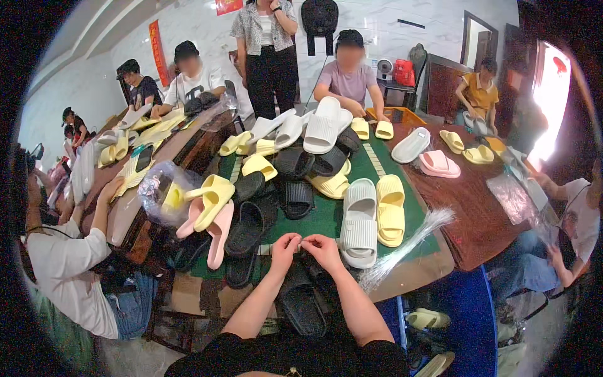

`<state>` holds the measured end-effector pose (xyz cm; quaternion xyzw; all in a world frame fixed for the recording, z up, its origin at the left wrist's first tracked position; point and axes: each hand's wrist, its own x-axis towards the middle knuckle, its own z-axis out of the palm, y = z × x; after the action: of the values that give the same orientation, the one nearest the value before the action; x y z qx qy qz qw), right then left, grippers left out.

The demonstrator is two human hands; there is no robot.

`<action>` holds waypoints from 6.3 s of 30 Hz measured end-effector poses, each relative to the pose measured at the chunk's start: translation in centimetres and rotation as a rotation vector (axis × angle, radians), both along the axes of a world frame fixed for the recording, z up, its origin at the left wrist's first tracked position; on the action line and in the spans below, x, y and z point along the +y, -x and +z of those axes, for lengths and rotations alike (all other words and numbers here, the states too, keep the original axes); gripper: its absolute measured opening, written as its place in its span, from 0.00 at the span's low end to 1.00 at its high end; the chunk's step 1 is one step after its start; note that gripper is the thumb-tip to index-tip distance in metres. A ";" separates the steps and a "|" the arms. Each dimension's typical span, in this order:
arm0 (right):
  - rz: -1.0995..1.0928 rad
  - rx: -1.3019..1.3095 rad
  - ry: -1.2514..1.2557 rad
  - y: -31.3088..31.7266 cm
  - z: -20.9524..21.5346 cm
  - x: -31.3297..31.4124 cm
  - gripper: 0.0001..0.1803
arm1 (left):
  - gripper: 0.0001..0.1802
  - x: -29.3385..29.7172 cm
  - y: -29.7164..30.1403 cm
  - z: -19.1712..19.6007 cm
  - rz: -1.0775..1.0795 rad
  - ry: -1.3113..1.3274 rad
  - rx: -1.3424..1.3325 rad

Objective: The person pairs slippers by picking them up from the table and threading plastic fasteners through each pair by hand.

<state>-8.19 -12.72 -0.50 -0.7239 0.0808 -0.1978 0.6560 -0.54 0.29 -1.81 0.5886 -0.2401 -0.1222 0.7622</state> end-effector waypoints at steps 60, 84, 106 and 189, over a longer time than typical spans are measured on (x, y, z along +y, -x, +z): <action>-0.099 -0.071 0.090 0.4 -0.4 0.7 0.07 | 0.06 -0.2 -0.6 -1.4 0.015 -0.087 -0.125; -0.134 -0.040 0.098 0.4 0.1 0.8 0.07 | 0.06 -0.2 -0.8 -1.7 0.011 -0.111 -0.068; -0.175 -0.086 0.214 0.8 0.8 0.7 0.11 | 0.07 -0.3 0.1 0.0 0.007 -0.065 -0.014; -0.278 -0.007 0.320 0.8 1.5 1.8 0.08 | 0.07 -0.3 0.0 -0.1 -0.054 -0.046 0.125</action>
<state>-8.97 -10.92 1.00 -0.8000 0.1453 -0.2991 0.4994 -0.52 0.04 -1.91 0.5904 -0.2049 -0.1849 0.7585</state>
